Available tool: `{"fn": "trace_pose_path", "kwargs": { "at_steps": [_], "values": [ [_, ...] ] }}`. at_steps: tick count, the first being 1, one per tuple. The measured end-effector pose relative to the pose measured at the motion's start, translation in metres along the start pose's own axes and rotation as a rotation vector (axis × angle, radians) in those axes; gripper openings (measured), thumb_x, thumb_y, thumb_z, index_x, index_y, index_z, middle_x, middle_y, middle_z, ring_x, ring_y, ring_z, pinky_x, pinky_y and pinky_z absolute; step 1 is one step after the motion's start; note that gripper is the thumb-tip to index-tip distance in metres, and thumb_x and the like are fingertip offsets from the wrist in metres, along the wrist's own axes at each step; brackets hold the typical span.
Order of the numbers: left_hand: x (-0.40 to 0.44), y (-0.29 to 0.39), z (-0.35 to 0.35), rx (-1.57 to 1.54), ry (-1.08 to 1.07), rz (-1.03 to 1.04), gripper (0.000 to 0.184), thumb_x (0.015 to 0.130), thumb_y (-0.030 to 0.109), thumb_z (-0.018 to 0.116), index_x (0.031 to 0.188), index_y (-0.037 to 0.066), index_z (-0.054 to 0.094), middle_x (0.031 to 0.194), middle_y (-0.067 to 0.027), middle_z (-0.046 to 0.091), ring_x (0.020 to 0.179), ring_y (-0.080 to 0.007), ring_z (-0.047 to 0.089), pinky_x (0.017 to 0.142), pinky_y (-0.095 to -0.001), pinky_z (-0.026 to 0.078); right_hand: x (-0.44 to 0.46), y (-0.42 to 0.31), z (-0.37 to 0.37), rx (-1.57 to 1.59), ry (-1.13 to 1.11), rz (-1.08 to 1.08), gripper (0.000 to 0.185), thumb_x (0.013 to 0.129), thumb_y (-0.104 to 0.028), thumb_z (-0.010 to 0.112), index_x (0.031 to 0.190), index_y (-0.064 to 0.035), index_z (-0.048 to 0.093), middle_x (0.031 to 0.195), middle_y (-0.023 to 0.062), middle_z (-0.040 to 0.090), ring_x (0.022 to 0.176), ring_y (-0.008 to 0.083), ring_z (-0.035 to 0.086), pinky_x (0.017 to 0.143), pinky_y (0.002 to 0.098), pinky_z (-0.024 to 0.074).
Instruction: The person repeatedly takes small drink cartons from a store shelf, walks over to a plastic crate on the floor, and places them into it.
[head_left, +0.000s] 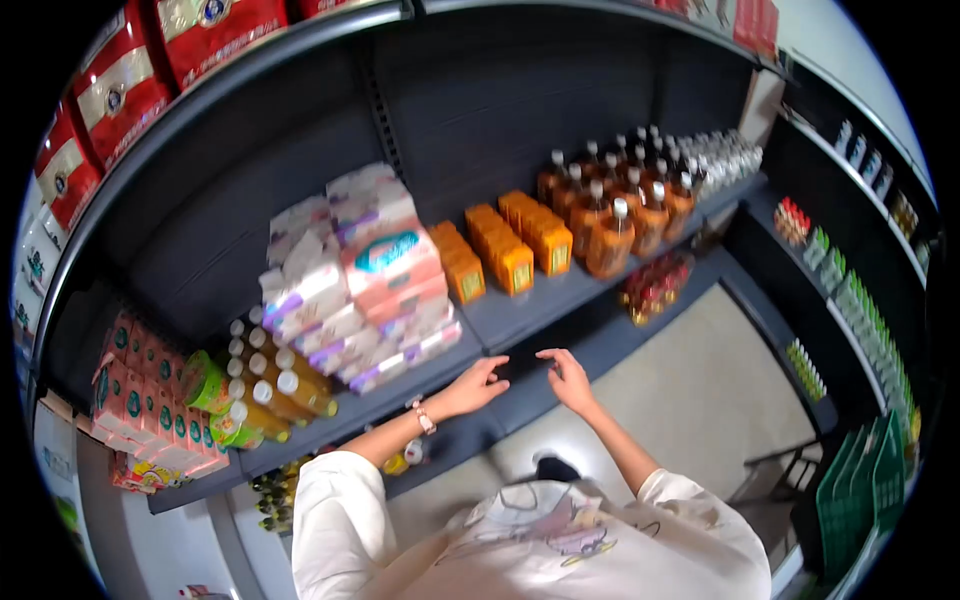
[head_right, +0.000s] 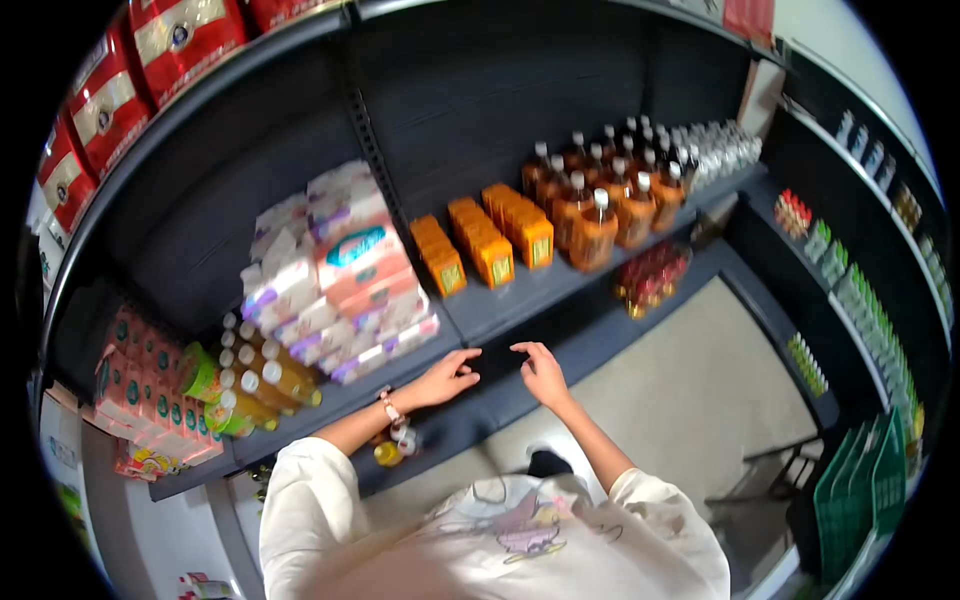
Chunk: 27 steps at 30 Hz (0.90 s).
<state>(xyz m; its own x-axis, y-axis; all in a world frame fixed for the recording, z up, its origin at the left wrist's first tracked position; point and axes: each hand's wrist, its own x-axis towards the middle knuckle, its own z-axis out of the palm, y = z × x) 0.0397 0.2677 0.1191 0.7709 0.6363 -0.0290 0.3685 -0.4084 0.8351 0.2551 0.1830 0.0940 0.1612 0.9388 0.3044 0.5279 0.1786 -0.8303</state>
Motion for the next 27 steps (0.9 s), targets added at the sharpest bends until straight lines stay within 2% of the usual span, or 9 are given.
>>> {"fn": "trace_pose_path", "kwargs": {
  "at_steps": [3, 4, 7, 11, 14, 16, 18, 22, 27],
  "values": [
    [0.068, 0.013, -0.018, 0.038, 0.127, -0.038, 0.069, 0.082, 0.022, 0.06, 0.136, 0.0, 0.024, 0.129, -0.0207, 0.035, 0.101, -0.029, 0.052, 0.083, -0.033, 0.045, 0.102, -0.001, -0.036, -0.14, -0.007, -0.221, 0.04, 0.072, 0.0, 0.05, 0.111, -0.0068, 0.054, 0.107, 0.0119, 0.054, 0.096, 0.0289, 0.051, 0.084, 0.034, 0.0419],
    [0.089, 0.008, -0.018, 0.048, 0.277, 0.049, 0.067, 0.083, 0.017, 0.06, 0.137, 0.003, 0.023, 0.13, -0.0193, 0.034, 0.101, -0.0241, 0.052, 0.078, -0.0298, 0.048, 0.128, 0.001, -0.043, -0.272, -0.038, -0.298, 0.046, 0.073, -0.005, 0.054, 0.118, -0.007, 0.048, 0.116, 0.0126, 0.05, 0.107, 0.0318, 0.046, 0.09, 0.0377, 0.0394],
    [0.151, -0.006, -0.018, -0.077, 0.482, -0.052, 0.072, 0.082, 0.014, 0.06, 0.139, 0.002, 0.017, 0.136, -0.0199, 0.029, 0.105, -0.0251, 0.051, 0.077, -0.0301, 0.048, 0.189, 0.011, -0.04, -0.273, -0.109, -0.301, 0.064, 0.074, -0.011, 0.058, 0.132, -0.011, 0.033, 0.135, 0.0156, 0.033, 0.119, 0.036, 0.036, 0.098, 0.04, 0.0339],
    [0.183, -0.013, -0.007, -0.307, 0.523, -0.122, 0.077, 0.083, 0.013, 0.059, 0.14, 0.003, 0.009, 0.138, -0.0187, 0.026, 0.109, -0.0252, 0.05, 0.076, -0.0295, 0.049, 0.223, 0.042, -0.016, -0.352, -0.208, -0.415, 0.069, 0.069, -0.012, 0.065, 0.13, -0.0076, 0.034, 0.139, 0.022, 0.024, 0.119, 0.0401, 0.033, 0.096, 0.0426, 0.0343],
    [0.172, -0.008, -0.004, -0.374, 0.498, -0.152, 0.077, 0.083, 0.009, 0.058, 0.142, 0.01, 0.008, 0.14, -0.0168, 0.024, 0.105, -0.0219, 0.052, 0.076, -0.0282, 0.049, 0.223, 0.045, -0.008, -0.246, -0.142, -0.393, 0.054, 0.066, -0.001, 0.062, 0.117, -0.0045, 0.042, 0.133, 0.0209, 0.032, 0.112, 0.0398, 0.04, 0.092, 0.0409, 0.0383],
    [0.166, -0.018, 0.003, -0.462, 0.495, -0.102, 0.079, 0.082, 0.004, 0.057, 0.142, 0.01, 0.007, 0.141, -0.0163, 0.023, 0.102, -0.021, 0.053, 0.075, -0.0274, 0.049, 0.234, 0.047, -0.012, -0.145, -0.091, -0.438, 0.053, 0.065, 0.001, 0.062, 0.114, -0.0041, 0.043, 0.112, 0.0184, 0.045, 0.103, 0.0388, 0.047, 0.084, 0.0407, 0.0425],
    [0.158, -0.022, 0.009, -0.431, 0.552, -0.065, 0.083, 0.079, 0.006, 0.062, 0.142, 0.008, 0.007, 0.134, -0.0169, 0.031, 0.09, -0.0177, 0.057, 0.068, -0.0253, 0.047, 0.233, 0.035, -0.02, -0.108, -0.238, -0.322, 0.053, 0.064, 0.0, 0.064, 0.113, -0.0056, 0.045, 0.107, 0.0158, 0.047, 0.096, 0.0373, 0.051, 0.078, 0.0406, 0.0454],
    [0.116, -0.001, 0.021, -0.364, 0.618, -0.202, 0.08, 0.076, 0.003, 0.062, 0.141, 0.009, 0.015, 0.113, -0.015, 0.041, 0.077, -0.0155, 0.056, 0.065, -0.026, 0.047, 0.195, 0.023, -0.021, -0.236, -0.402, -0.529, 0.045, 0.061, -0.004, 0.068, 0.104, -0.0094, 0.056, 0.099, 0.0103, 0.053, 0.09, 0.033, 0.056, 0.074, 0.038, 0.0478],
    [-0.014, 0.028, 0.077, -0.23, 0.802, -0.278, 0.059, 0.074, 0.013, 0.067, 0.126, 0.005, 0.039, 0.107, -0.0126, 0.045, 0.089, -0.0218, 0.052, 0.076, -0.0286, 0.044, 0.099, -0.024, -0.001, 0.089, -0.747, -0.385, 0.045, 0.059, -0.013, 0.076, 0.102, -0.0107, 0.063, 0.092, 0.0074, 0.055, 0.083, 0.0211, 0.057, 0.071, 0.0305, 0.0477]
  ]
}}
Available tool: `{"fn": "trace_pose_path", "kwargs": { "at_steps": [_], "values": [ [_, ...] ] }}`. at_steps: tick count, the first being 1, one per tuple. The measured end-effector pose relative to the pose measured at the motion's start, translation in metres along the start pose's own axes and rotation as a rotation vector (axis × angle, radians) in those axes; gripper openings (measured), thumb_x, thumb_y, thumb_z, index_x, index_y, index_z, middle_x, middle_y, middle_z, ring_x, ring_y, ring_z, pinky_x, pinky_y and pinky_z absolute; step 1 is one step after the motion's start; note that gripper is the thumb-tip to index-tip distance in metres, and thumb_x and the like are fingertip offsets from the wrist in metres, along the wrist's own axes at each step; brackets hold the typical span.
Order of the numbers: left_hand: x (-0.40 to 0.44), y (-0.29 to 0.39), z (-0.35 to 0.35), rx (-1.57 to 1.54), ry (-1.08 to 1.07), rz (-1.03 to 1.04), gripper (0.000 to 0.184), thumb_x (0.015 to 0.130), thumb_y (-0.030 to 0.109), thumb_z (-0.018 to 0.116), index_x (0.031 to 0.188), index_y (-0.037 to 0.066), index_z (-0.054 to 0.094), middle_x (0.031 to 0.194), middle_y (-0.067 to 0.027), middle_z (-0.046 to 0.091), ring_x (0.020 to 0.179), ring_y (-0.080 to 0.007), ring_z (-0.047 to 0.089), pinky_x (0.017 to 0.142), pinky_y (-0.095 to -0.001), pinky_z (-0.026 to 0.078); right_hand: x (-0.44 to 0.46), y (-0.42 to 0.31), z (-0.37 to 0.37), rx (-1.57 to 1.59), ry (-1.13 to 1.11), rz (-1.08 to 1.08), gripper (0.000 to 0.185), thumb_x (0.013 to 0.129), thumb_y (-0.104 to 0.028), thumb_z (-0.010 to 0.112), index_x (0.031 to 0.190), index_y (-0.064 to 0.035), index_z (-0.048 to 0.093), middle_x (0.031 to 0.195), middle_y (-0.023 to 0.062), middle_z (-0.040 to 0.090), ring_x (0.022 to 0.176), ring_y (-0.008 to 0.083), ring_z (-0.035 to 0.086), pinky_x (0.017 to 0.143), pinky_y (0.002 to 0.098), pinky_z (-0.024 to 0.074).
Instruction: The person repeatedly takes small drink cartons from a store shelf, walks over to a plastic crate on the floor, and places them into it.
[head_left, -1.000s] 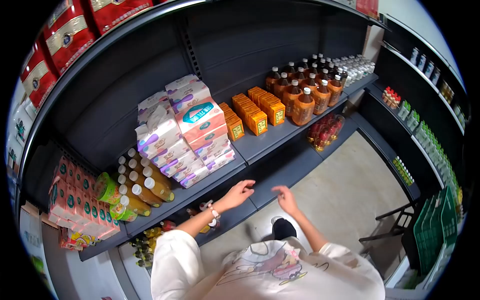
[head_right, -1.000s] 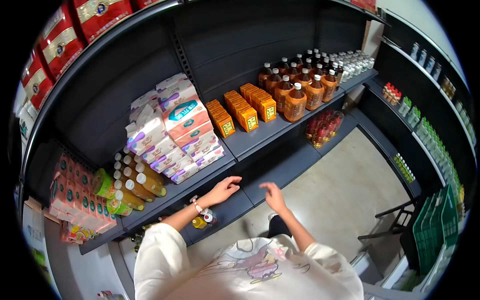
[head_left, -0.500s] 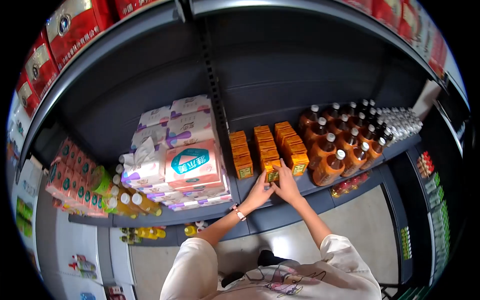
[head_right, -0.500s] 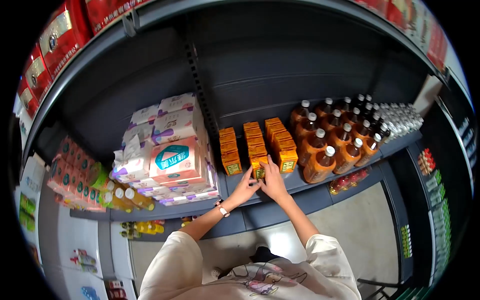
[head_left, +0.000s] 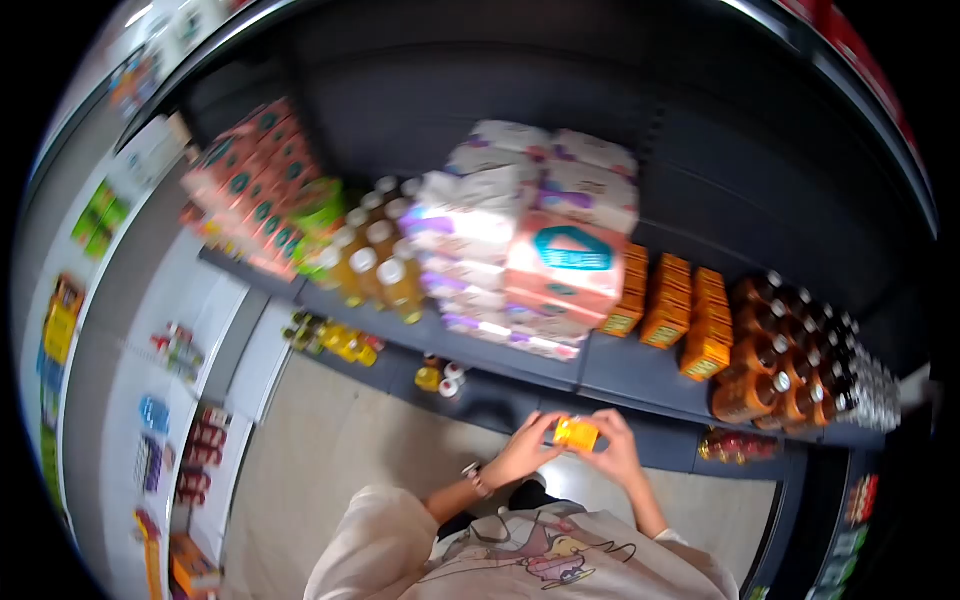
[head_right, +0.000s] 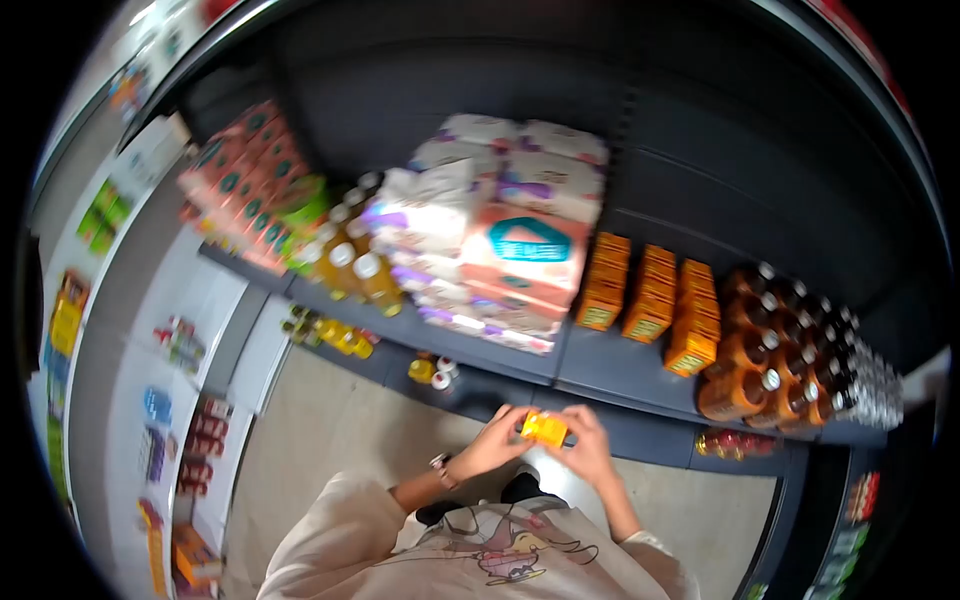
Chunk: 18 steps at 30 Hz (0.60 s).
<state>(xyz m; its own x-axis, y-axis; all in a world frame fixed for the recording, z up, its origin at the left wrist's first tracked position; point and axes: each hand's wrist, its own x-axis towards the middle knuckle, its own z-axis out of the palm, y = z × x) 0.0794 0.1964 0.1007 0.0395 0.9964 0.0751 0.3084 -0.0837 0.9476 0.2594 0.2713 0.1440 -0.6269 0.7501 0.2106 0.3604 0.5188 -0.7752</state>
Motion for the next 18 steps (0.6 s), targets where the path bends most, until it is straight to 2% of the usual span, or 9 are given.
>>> {"fn": "trace_pose_path", "kwargs": {
  "at_steps": [3, 5, 6, 9, 12, 13, 15, 16, 18],
  "values": [
    [-0.112, -0.023, -0.034, 0.229, 0.235, 0.061, 0.054, 0.079, 0.025, 0.066, 0.122, 0.004, 0.041, 0.107, -0.0121, 0.048, 0.098, -0.0224, 0.051, 0.083, -0.0305, 0.042, -0.015, -0.054, 0.08, 0.295, -0.256, 0.034, 0.044, 0.062, -0.018, 0.079, 0.102, -0.0093, 0.064, 0.093, 0.006, 0.056, 0.084, 0.015, 0.055, 0.072, 0.0277, 0.0451],
    [-0.187, -0.023, -0.058, -0.201, 0.163, -0.272, 0.055, 0.081, 0.032, 0.064, 0.122, 0.003, 0.041, 0.11, -0.0123, 0.051, 0.103, -0.02, 0.051, 0.088, -0.0312, 0.04, -0.015, -0.087, 0.134, 0.439, -0.431, -0.035, 0.044, 0.062, -0.018, 0.079, 0.102, -0.0081, 0.064, 0.094, 0.0059, 0.055, 0.083, 0.0152, 0.054, 0.074, 0.0258, 0.0435],
    [-0.219, -0.014, -0.071, -0.234, 0.192, -0.37, 0.054, 0.082, 0.033, 0.063, 0.122, 0.004, 0.041, 0.113, -0.0118, 0.053, 0.106, -0.0177, 0.05, 0.089, -0.0308, 0.04, -0.014, -0.107, 0.162, 0.516, -0.511, -0.077, 0.044, 0.062, -0.019, 0.079, 0.102, -0.0077, 0.064, 0.094, 0.0061, 0.056, 0.083, 0.0153, 0.054, 0.077, 0.0254, 0.0428],
    [-0.302, -0.015, -0.088, -0.129, 0.524, -0.345, 0.051, 0.084, 0.03, 0.061, 0.122, 0.004, 0.04, 0.113, -0.0105, 0.053, 0.105, -0.0179, 0.051, 0.089, -0.0308, 0.04, -0.002, -0.181, 0.222, 0.536, -0.736, -0.217, 0.045, 0.061, -0.019, 0.08, 0.102, -0.0083, 0.064, 0.095, 0.0058, 0.058, 0.086, 0.0171, 0.057, 0.076, 0.0266, 0.0447],
    [-0.348, -0.024, -0.111, -0.24, 0.814, -0.315, 0.045, 0.086, 0.025, 0.057, 0.122, 0.003, 0.04, 0.11, -0.009, 0.054, 0.101, -0.0166, 0.052, 0.086, -0.0301, 0.041, 0.011, -0.244, 0.283, 0.542, -0.786, -0.444, 0.043, 0.063, -0.016, 0.079, 0.102, -0.0079, 0.064, 0.095, 0.0058, 0.058, 0.083, 0.017, 0.058, 0.073, 0.0267, 0.0468],
    [-0.364, -0.028, -0.118, -0.283, 0.89, -0.329, 0.044, 0.087, 0.024, 0.057, 0.121, 0.003, 0.04, 0.11, -0.0088, 0.054, 0.1, -0.0164, 0.052, 0.085, -0.0298, 0.041, 0.015, -0.261, 0.303, 0.533, -0.87, -0.422, 0.04, 0.064, -0.012, 0.078, 0.101, -0.0055, 0.063, 0.096, 0.0069, 0.059, 0.092, 0.0184, 0.055, 0.082, 0.029, 0.0433],
    [-0.389, -0.015, -0.137, -0.307, 1.121, -0.311, 0.04, 0.088, 0.021, 0.054, 0.12, 0.003, 0.04, 0.106, -0.0084, 0.056, 0.095, -0.0158, 0.053, 0.082, -0.0295, 0.043, 0.021, -0.298, 0.345, 0.6, -0.985, -0.369, 0.037, 0.065, -0.014, 0.077, 0.099, -0.0049, 0.063, 0.095, 0.0069, 0.059, 0.09, 0.0165, 0.055, 0.08, 0.0282, 0.044],
    [-0.405, -0.009, -0.15, -0.251, 1.211, -0.321, 0.039, 0.088, 0.02, 0.053, 0.119, 0.002, 0.04, 0.105, -0.0081, 0.056, 0.094, -0.0154, 0.053, 0.082, -0.0295, 0.043, 0.021, -0.313, 0.366, 0.562, -1.048, -0.448, 0.04, 0.07, -0.016, 0.073, 0.106, -0.0048, 0.06, 0.097, 0.0055, 0.058, 0.091, 0.0132, 0.054, 0.08, 0.027, 0.0436],
    [-0.445, -0.017, -0.167, -0.154, 1.358, -0.329, 0.038, 0.087, 0.018, 0.053, 0.119, 0.001, 0.04, 0.102, -0.0083, 0.057, 0.092, -0.0147, 0.053, 0.081, -0.0291, 0.043, 0.001, -0.337, 0.413, 0.682, -1.132, -0.406, 0.044, 0.074, -0.016, 0.069, 0.114, -0.0047, 0.054, 0.101, 0.0045, 0.057, 0.092, 0.0121, 0.054, 0.082, 0.0264, 0.0425]
  ]
}}
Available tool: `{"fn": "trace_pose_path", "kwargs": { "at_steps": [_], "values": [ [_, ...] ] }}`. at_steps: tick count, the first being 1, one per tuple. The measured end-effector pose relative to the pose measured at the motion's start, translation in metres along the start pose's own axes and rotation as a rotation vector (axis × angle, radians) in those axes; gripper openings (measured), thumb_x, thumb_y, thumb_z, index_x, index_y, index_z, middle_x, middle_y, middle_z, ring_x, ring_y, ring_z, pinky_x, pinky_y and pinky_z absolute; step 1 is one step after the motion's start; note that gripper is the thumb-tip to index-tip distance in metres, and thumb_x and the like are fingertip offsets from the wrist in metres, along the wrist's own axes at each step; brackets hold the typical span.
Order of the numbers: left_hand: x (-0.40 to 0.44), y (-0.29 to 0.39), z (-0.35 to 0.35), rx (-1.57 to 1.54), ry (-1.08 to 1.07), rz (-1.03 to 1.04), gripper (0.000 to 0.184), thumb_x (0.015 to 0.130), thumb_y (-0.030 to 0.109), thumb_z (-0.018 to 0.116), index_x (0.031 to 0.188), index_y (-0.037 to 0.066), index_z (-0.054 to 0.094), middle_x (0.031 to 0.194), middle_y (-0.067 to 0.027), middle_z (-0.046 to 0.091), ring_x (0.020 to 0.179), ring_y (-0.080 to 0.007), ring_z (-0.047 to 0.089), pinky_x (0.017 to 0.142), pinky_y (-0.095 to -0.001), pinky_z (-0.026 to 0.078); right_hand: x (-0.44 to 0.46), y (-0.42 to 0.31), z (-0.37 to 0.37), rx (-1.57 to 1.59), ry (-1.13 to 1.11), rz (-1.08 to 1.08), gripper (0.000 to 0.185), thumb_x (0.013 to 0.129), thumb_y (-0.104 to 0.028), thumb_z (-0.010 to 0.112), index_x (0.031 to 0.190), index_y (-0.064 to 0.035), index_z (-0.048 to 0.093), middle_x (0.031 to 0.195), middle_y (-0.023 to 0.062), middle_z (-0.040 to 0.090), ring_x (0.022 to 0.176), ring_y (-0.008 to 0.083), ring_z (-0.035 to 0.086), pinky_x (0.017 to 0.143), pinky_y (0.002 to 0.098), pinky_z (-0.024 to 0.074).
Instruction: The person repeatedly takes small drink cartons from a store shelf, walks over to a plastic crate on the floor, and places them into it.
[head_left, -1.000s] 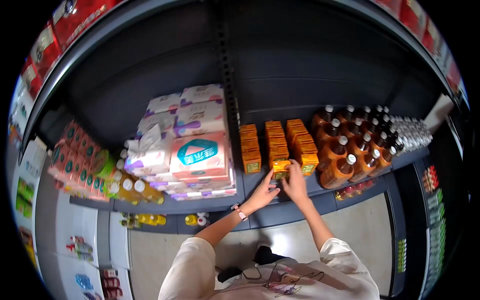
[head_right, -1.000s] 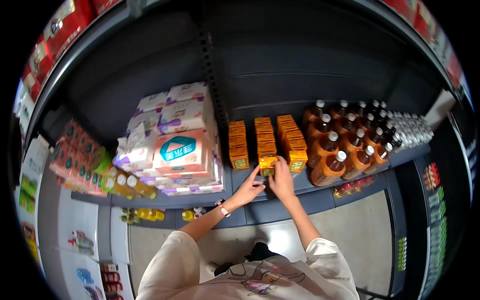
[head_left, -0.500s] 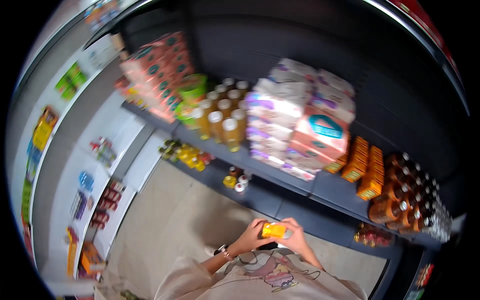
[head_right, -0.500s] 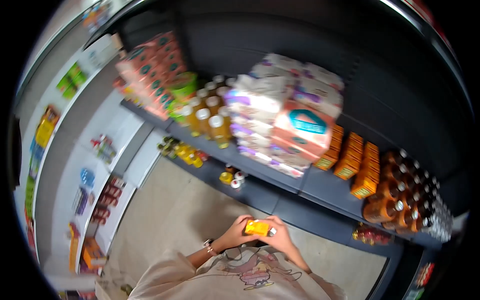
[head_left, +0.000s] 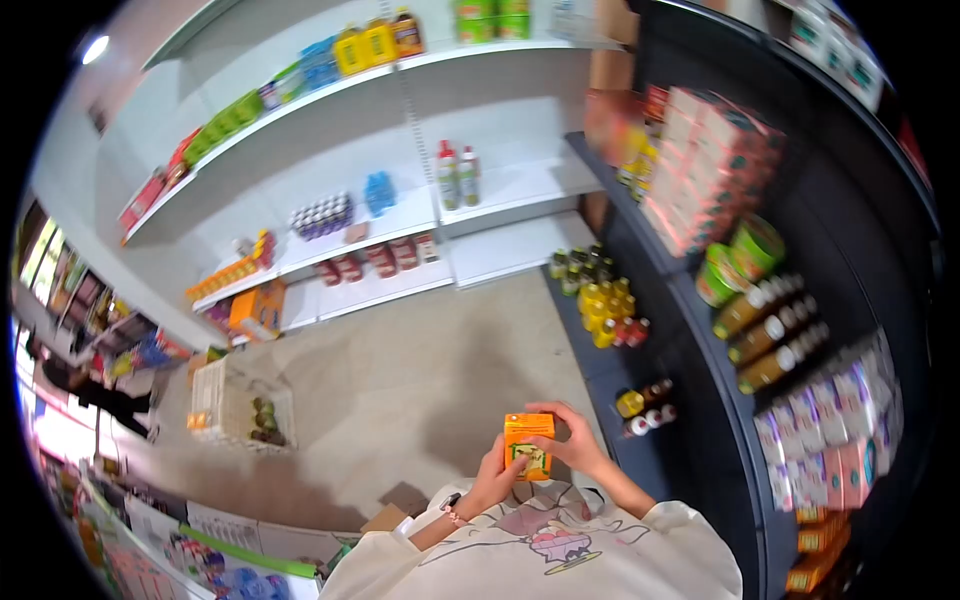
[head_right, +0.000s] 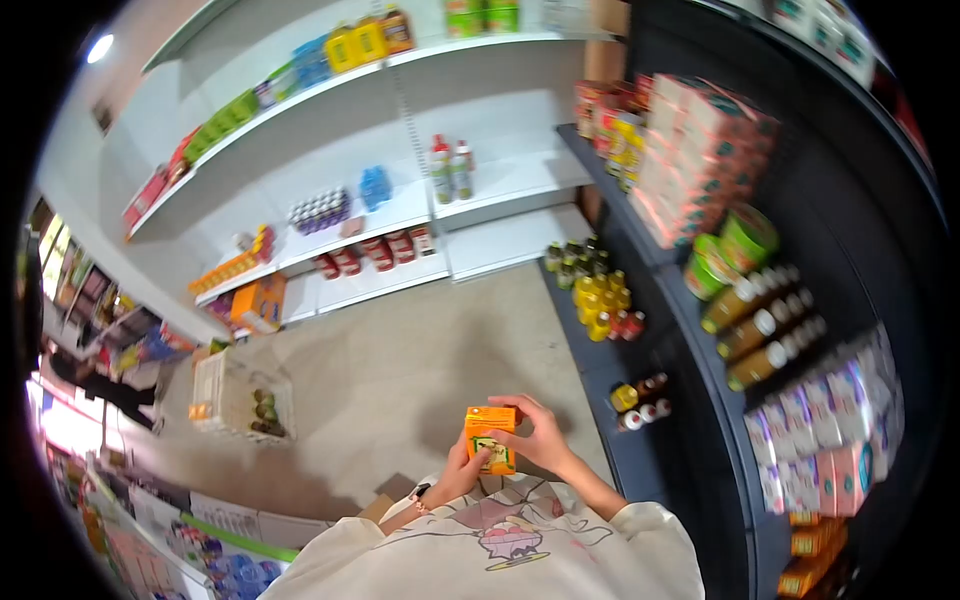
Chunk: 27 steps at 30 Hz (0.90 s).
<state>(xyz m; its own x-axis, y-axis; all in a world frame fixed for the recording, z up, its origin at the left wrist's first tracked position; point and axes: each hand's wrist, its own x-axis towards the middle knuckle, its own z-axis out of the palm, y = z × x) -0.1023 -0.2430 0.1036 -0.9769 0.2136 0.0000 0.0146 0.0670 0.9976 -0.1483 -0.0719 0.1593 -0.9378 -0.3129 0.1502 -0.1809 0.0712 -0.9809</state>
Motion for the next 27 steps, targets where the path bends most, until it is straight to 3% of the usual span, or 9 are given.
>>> {"fn": "trace_pose_path", "kwargs": {
  "at_steps": [2, 3, 8, 12, 18, 21, 27],
  "values": [
    [0.004, -0.002, -0.035, -0.162, 0.159, -0.022, 0.036, 0.087, 0.016, 0.052, 0.118, 0.001, 0.04, 0.103, -0.0092, 0.057, 0.092, -0.0151, 0.054, 0.08, -0.0289, 0.043, 0.03, 0.0, 0.041, 0.173, -0.045, -0.006, 0.053, 0.078, -0.018, 0.065, 0.125, -0.0061, 0.044, 0.104, 0.0045, 0.055, 0.091, 0.0115, 0.052, 0.081, 0.0248, 0.0404],
    [0.007, -0.002, -0.05, -0.247, 0.232, -0.034, 0.036, 0.087, 0.015, 0.052, 0.118, 0.001, 0.04, 0.103, -0.0097, 0.057, 0.092, -0.0153, 0.054, 0.08, -0.0288, 0.044, 0.04, 0.005, 0.061, 0.217, -0.097, 0.025, 0.053, 0.081, -0.016, 0.061, 0.128, -0.0047, 0.038, 0.107, 0.0049, 0.054, 0.097, 0.012, 0.049, 0.087, 0.0256, 0.0378],
    [0.023, 0.013, -0.103, -0.258, 0.464, -0.039, 0.04, 0.089, 0.017, 0.05, 0.123, 0.001, 0.036, 0.105, -0.0116, 0.057, 0.094, -0.0165, 0.054, 0.081, -0.0286, 0.043, 0.084, 0.014, 0.132, 0.578, -0.149, 0.183, 0.049, 0.088, -0.011, 0.05, 0.131, -0.0013, 0.029, 0.121, 0.0092, 0.044, 0.113, 0.0153, 0.042, 0.097, 0.0278, 0.0316],
    [0.048, -0.012, -0.121, -0.178, 0.662, -0.004, 0.035, 0.09, 0.021, 0.05, 0.117, 0.001, 0.038, 0.1, -0.0129, 0.059, 0.088, -0.0191, 0.057, 0.075, -0.0291, 0.045, 0.129, 0.036, 0.145, 0.491, -0.281, 0.228, 0.048, 0.09, -0.012, 0.047, 0.132, -0.0006, 0.026, 0.125, 0.0097, 0.04, 0.117, 0.0155, 0.039, 0.098, 0.0275, 0.0305],
    [0.101, -0.021, -0.186, -0.117, 0.715, -0.198, 0.031, 0.09, 0.027, 0.049, 0.106, 0.001, 0.042, 0.089, -0.0178, 0.06, 0.08, -0.0262, 0.06, 0.069, -0.0339, 0.046, 0.215, 0.086, 0.177, 0.495, -0.362, 0.355, 0.044, 0.091, -0.016, 0.048, 0.129, -0.002, 0.031, 0.122, 0.0086, 0.042, 0.112, 0.0144, 0.041, 0.096, 0.0264, 0.0324],
    [0.141, -0.024, -0.224, -0.062, 0.823, -0.15, 0.029, 0.091, 0.027, 0.047, 0.104, 0.002, 0.043, 0.085, -0.0167, 0.061, 0.076, -0.0268, 0.061, 0.065, -0.0353, 0.046, 0.285, 0.085, 0.194, 0.503, -0.486, 0.437, 0.041, 0.091, -0.016, 0.048, 0.126, -0.0023, 0.032, 0.119, 0.0079, 0.044, 0.11, 0.0135, 0.043, 0.094, 0.0262, 0.0344],
    [0.206, -0.043, -0.3, -0.186, 1.06, -0.133, 0.028, 0.092, 0.027, 0.046, 0.104, 0.002, 0.043, 0.082, -0.0168, 0.061, 0.074, -0.0249, 0.061, 0.065, -0.0348, 0.046, 0.406, 0.098, 0.245, 0.377, -0.759, 0.326, 0.038, 0.092, -0.019, 0.045, 0.124, -0.001, 0.033, 0.116, 0.0089, 0.047, 0.105, 0.0133, 0.046, 0.089, 0.0265, 0.0379]
  ]
}}
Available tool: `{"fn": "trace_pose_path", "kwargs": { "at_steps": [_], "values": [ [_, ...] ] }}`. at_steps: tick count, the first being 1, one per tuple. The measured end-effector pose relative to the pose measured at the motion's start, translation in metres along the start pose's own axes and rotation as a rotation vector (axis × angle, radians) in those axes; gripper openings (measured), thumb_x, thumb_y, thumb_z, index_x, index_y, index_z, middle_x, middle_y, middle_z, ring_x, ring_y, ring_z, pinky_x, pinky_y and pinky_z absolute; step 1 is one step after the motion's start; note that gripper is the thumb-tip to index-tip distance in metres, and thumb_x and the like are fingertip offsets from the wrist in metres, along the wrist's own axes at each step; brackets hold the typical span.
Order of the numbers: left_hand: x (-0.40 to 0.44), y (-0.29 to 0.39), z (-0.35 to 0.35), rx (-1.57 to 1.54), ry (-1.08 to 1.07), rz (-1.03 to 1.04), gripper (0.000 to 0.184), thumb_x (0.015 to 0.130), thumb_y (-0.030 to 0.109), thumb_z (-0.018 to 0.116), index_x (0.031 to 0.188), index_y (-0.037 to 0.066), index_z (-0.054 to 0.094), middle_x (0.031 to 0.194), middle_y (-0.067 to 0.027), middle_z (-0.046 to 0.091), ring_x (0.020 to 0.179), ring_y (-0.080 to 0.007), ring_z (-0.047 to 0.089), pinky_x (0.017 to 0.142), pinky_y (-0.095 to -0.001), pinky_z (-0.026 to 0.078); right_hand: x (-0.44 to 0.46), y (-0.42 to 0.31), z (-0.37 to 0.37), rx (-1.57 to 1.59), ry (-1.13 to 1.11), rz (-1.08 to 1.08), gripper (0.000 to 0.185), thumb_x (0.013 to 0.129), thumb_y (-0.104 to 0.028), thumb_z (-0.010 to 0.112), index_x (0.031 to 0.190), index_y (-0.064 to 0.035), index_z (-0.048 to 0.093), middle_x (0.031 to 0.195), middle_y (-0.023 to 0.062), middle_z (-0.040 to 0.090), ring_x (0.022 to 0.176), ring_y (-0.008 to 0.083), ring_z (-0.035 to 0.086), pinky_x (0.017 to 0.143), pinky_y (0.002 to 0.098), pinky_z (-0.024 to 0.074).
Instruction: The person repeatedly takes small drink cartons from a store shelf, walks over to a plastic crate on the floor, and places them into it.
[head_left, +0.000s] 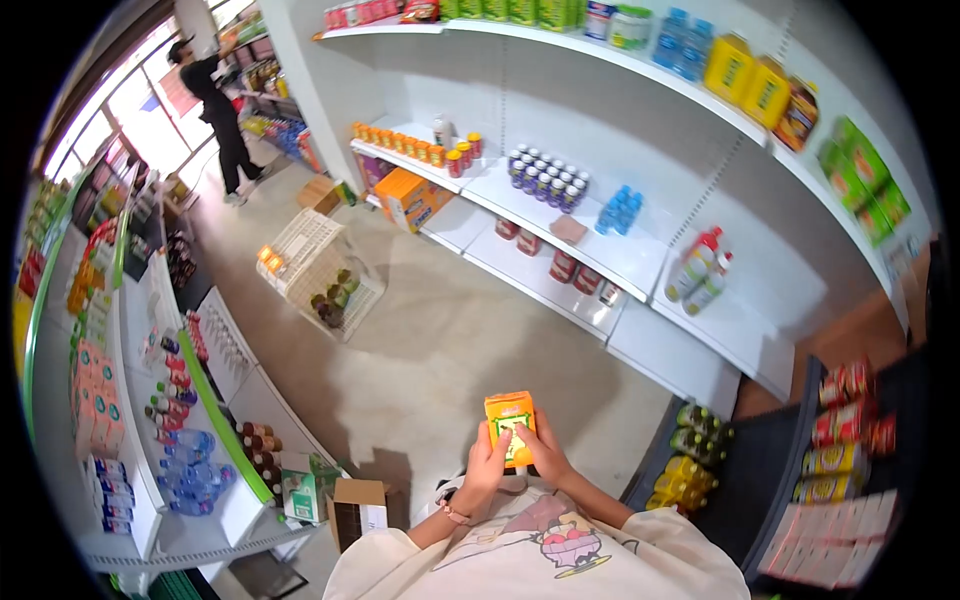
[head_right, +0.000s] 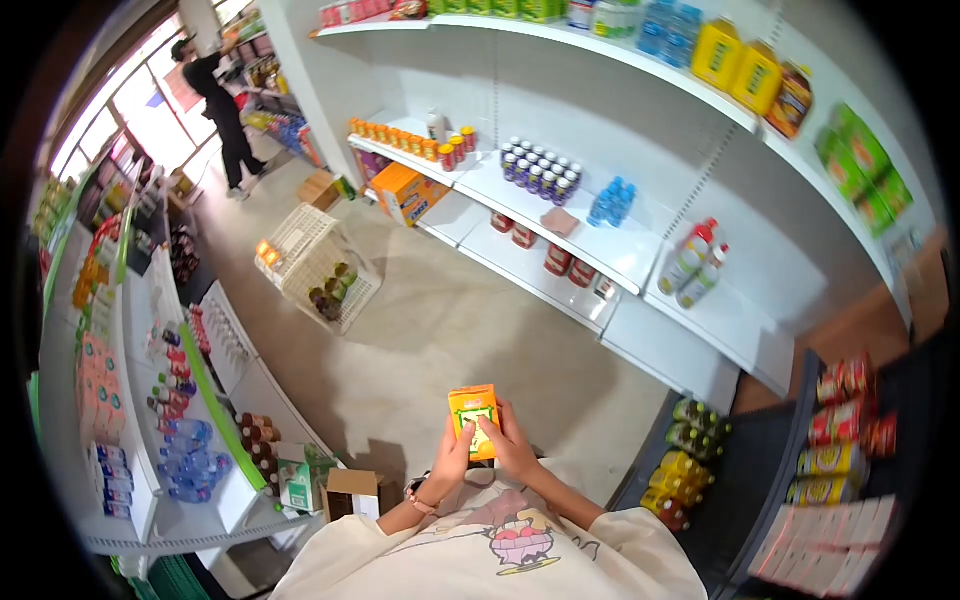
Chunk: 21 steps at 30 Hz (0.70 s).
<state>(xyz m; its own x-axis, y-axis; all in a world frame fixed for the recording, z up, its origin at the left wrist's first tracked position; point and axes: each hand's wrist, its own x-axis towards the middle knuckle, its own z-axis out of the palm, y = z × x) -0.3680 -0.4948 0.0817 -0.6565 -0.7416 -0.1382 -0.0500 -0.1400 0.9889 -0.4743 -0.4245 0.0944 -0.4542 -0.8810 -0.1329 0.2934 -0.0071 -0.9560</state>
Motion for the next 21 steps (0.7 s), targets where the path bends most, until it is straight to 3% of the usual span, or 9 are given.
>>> {"fn": "trace_pose_path", "kwargs": {
  "at_steps": [3, 6, 7, 11, 18, 21],
  "values": [
    [0.031, 0.004, 0.0, -0.002, 0.15, 0.002, 0.027, 0.092, 0.025, 0.046, 0.104, 0.001, 0.043, 0.084, -0.0165, 0.061, 0.074, -0.0227, 0.06, 0.066, -0.0334, 0.046, 0.048, -0.01, -0.006, -0.106, -0.111, 0.022, 0.039, 0.092, -0.023, 0.046, 0.122, -0.0002, 0.035, 0.111, 0.0111, 0.052, 0.1, 0.0155, 0.05, 0.086, 0.0278, 0.0402],
    [0.043, 0.01, -0.007, 0.005, 0.315, 0.002, 0.027, 0.092, 0.024, 0.046, 0.104, 0.001, 0.043, 0.086, -0.0155, 0.061, 0.076, -0.021, 0.06, 0.066, -0.0324, 0.046, 0.084, -0.034, -0.002, -0.427, -0.271, 0.097, 0.042, 0.091, -0.027, 0.048, 0.12, 0.0008, 0.036, 0.103, 0.0154, 0.057, 0.094, 0.0193, 0.056, 0.081, 0.03, 0.0431],
    [0.049, 0.005, -0.01, -0.087, 0.374, 0.005, 0.025, 0.093, 0.024, 0.046, 0.102, 0.0, 0.044, 0.088, -0.0133, 0.06, 0.077, -0.0178, 0.058, 0.067, -0.0307, 0.046, 0.095, -0.042, 0.005, -0.514, -0.302, 0.13, 0.045, 0.09, -0.032, 0.049, 0.119, 0.0004, 0.038, 0.097, 0.0186, 0.06, 0.09, 0.0251, 0.06, 0.077, 0.0328, 0.0451],
    [0.064, 0.004, -0.033, -0.27, 0.508, -0.084, 0.025, 0.092, 0.023, 0.047, 0.099, 0.0, 0.045, 0.088, -0.0099, 0.058, 0.079, -0.0133, 0.054, 0.07, -0.0276, 0.045, 0.137, -0.013, 0.024, -0.546, -0.455, 0.202, 0.047, 0.09, -0.036, 0.047, 0.12, -0.0008, 0.038, 0.1, 0.0193, 0.06, 0.091, 0.029, 0.06, 0.078, 0.0347, 0.0446],
    [0.143, -0.004, -0.107, -0.189, 0.573, -0.124, 0.027, 0.092, 0.026, 0.047, 0.1, 0.0, 0.046, 0.088, -0.0128, 0.059, 0.078, -0.0151, 0.055, 0.069, -0.0279, 0.045, 0.237, 0.015, 0.074, -0.468, -0.51, 0.23, 0.046, 0.091, -0.033, 0.045, 0.122, -0.0003, 0.036, 0.108, 0.0188, 0.056, 0.1, 0.0281, 0.056, 0.085, 0.0337, 0.0412],
    [0.202, 0.004, -0.155, -0.142, 0.51, -0.085, 0.033, 0.091, 0.03, 0.049, 0.101, -0.001, 0.045, 0.087, -0.0185, 0.06, 0.08, -0.0231, 0.061, 0.068, -0.0309, 0.046, 0.302, 0.005, 0.108, -0.404, -0.494, 0.159, 0.041, 0.093, -0.029, 0.044, 0.121, 0.0001, 0.038, 0.107, 0.0186, 0.056, 0.1, 0.0252, 0.056, 0.084, 0.0332, 0.0415]
  ]
}}
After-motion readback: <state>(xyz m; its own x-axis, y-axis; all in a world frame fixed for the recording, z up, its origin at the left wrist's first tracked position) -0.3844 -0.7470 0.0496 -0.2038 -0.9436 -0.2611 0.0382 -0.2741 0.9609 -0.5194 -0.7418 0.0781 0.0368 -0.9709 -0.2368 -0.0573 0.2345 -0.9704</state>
